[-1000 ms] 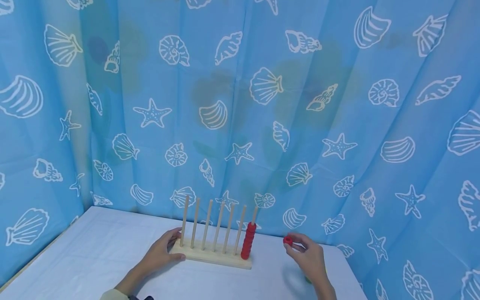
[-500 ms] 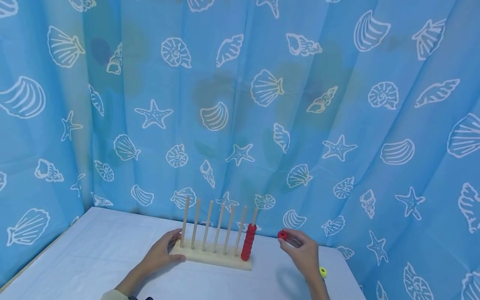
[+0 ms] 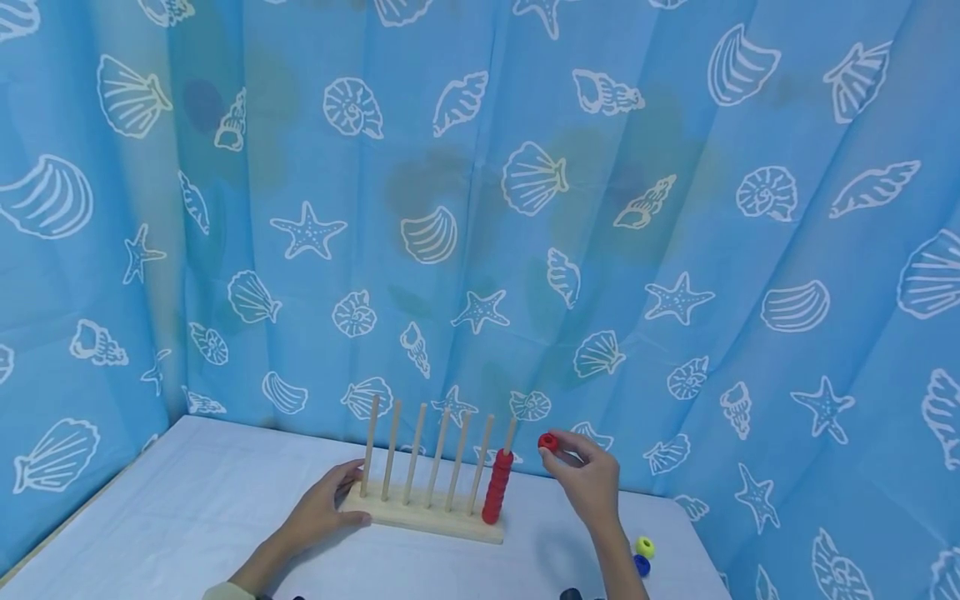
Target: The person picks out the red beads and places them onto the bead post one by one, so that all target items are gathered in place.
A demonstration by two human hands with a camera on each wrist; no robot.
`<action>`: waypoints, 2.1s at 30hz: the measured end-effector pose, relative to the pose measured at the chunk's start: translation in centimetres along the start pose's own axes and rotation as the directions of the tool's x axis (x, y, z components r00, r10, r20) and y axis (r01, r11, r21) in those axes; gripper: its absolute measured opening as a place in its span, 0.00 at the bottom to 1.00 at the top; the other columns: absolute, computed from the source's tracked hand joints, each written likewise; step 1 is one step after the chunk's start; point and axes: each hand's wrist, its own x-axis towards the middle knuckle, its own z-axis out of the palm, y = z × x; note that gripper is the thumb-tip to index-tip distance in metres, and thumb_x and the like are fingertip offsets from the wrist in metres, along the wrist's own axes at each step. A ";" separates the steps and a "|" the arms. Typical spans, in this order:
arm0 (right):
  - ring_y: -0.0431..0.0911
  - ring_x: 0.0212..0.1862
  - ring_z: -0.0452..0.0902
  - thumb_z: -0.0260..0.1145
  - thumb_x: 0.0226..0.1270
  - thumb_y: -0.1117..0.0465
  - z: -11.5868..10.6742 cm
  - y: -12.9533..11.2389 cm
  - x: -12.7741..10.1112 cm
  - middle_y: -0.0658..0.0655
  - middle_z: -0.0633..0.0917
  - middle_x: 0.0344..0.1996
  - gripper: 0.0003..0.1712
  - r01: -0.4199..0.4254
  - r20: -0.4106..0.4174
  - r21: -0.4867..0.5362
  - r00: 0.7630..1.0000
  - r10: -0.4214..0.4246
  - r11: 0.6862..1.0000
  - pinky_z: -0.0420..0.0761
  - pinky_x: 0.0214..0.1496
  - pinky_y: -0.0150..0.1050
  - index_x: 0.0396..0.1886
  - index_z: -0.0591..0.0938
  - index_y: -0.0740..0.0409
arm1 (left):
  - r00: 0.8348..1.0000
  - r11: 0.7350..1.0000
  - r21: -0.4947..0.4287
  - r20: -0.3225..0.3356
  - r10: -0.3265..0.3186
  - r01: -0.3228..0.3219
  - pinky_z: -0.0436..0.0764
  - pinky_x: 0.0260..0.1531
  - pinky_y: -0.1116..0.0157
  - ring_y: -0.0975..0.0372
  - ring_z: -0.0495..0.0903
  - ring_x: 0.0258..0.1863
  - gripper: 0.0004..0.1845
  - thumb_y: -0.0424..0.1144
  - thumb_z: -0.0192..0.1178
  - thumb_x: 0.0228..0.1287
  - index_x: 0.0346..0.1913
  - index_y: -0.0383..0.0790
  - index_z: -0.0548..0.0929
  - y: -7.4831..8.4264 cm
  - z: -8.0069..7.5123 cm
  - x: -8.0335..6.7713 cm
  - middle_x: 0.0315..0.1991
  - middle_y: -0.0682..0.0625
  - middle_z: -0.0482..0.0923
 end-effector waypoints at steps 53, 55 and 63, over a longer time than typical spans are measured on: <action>0.48 0.43 0.77 0.68 0.49 0.57 4.0 -4.3 1.1 0.54 0.80 0.40 0.18 0.104 0.040 0.049 0.994 -0.106 0.993 0.80 0.40 0.32 0.42 0.80 0.52 | 1.000 1.000 0.010 -0.010 0.012 -0.012 0.68 0.56 0.60 0.59 0.68 0.53 0.51 0.60 0.68 0.27 0.61 0.47 0.62 0.3 -0.2 -0.1 0.48 0.56 0.70; 0.48 0.43 0.77 0.68 0.49 0.56 4.1 -4.2 1.0 0.54 0.80 0.40 0.19 0.093 0.043 0.039 0.995 -0.094 0.995 0.80 0.40 0.32 0.43 0.80 0.53 | 1.000 1.000 0.004 -0.010 0.017 -0.017 0.68 0.56 0.59 0.58 0.68 0.53 0.50 0.60 0.68 0.28 0.61 0.46 0.61 0.4 -0.2 -0.1 0.48 0.55 0.70; 0.47 0.42 0.77 0.68 0.48 0.55 4.5 -2.3 0.4 0.52 0.80 0.39 0.20 0.060 0.061 0.016 0.996 -0.061 0.998 0.80 0.39 0.34 0.43 0.80 0.55 | 1.000 1.000 -0.011 -0.003 0.016 -0.016 0.67 0.56 0.59 0.58 0.68 0.54 0.51 0.59 0.68 0.28 0.61 0.46 0.61 0.3 -0.2 -0.3 0.49 0.54 0.70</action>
